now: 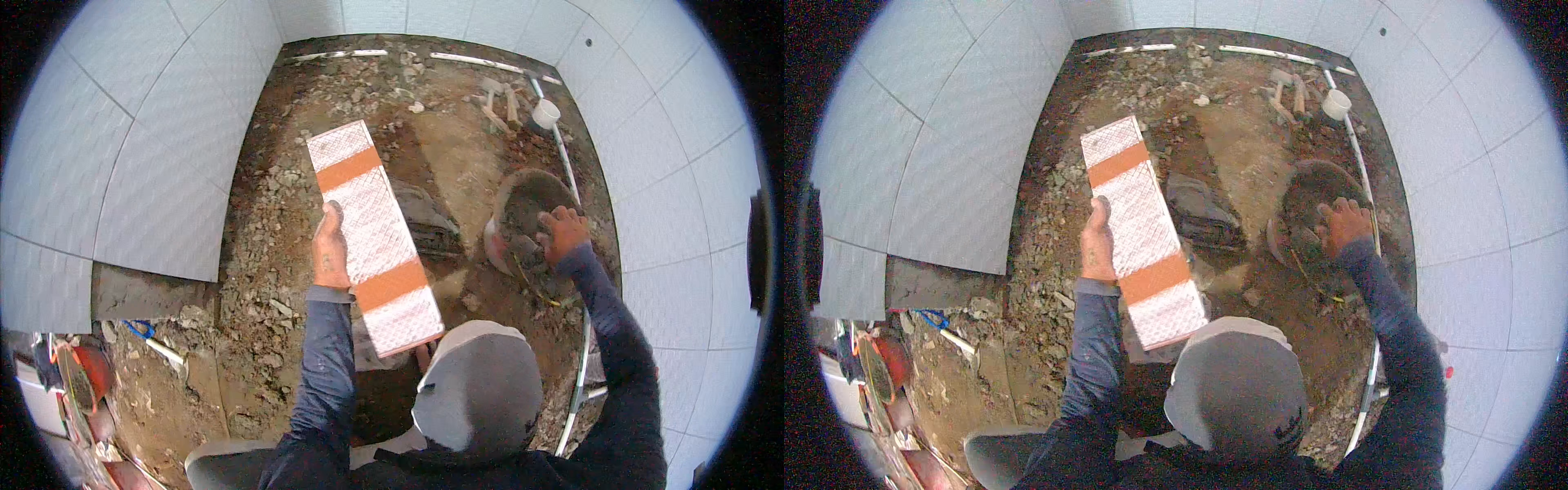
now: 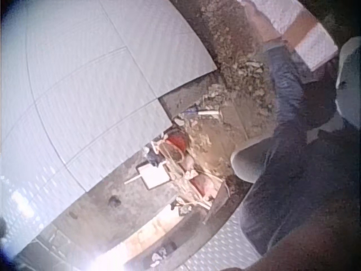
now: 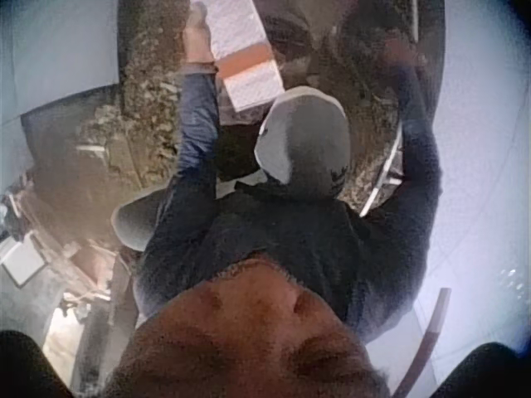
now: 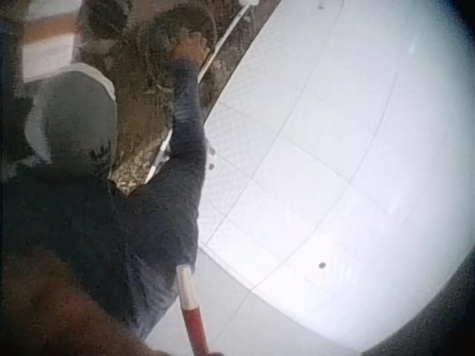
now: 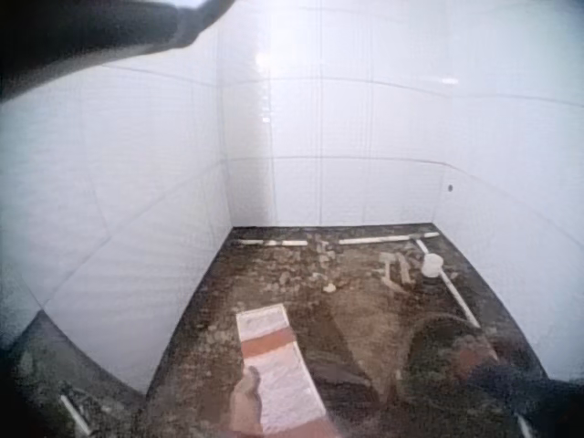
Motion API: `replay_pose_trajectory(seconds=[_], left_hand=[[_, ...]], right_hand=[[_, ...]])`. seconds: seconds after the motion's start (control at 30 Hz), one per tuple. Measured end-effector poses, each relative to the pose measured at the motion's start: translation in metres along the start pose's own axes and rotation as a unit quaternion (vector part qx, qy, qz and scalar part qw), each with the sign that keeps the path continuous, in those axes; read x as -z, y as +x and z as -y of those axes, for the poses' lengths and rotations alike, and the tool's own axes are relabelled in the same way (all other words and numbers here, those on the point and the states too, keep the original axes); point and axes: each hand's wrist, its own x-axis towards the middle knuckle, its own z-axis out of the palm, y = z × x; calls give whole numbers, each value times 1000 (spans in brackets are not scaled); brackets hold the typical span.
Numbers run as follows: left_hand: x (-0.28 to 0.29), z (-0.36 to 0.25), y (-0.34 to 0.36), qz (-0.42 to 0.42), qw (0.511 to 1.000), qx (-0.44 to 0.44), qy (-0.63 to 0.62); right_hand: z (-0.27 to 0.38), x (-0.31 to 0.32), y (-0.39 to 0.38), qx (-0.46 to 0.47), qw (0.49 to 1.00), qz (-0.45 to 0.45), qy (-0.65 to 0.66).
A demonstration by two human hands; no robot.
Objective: The person scoops cement from a bucket using a trowel and applies it to the back of a rectangular tile. They then position the tile against a partially tiled wall and use a wooden stick to tap and align it with the existing tiles.
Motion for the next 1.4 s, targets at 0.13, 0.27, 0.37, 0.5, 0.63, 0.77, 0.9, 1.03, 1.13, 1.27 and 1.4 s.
replay_pose_trajectory(seconds=[0.13, 0.27, 0.37, 0.5, 0.63, 0.77, 0.9, 1.03, 1.13, 1.27, 1.4], left_hand=[[16, -2, 1, -23, 997, -65, -15], [29, -41, -16, -56, 986, -150, 39], [11, -22, 2, -116, 965, -192, 137], [8, -14, -7, 13, 982, -140, -123], [-5, -10, 10, -30, 986, -120, -113], [-6, -10, 9, -18, 982, -75, -170], [-12, -24, -3, 32, 972, -64, -225], [-9, -31, -3, 49, 965, -97, -239], [-8, -31, 0, 71, 955, -90, -273], [-11, -29, -3, 68, 958, -93, -263], [-6, -28, -2, 67, 959, -94, -257]], right_hand=[[58, -7, -12, 22, 931, -235, 277], [47, -8, -26, 5, 971, -160, 180], [24, 4, -47, 130, 930, -247, 238], [112, 3, -56, 29, 693, 76, 716], [141, 30, -34, 101, 626, 197, 748], [155, 51, -27, 216, 692, 165, 669], [162, 47, -26, 193, 701, 128, 674], [160, 34, -15, 197, 751, 127, 617], [161, 21, -11, 200, 723, 136, 647], [160, 7, -8, 229, 693, 120, 673], [171, 31, -21, 186, 692, 143, 683]])
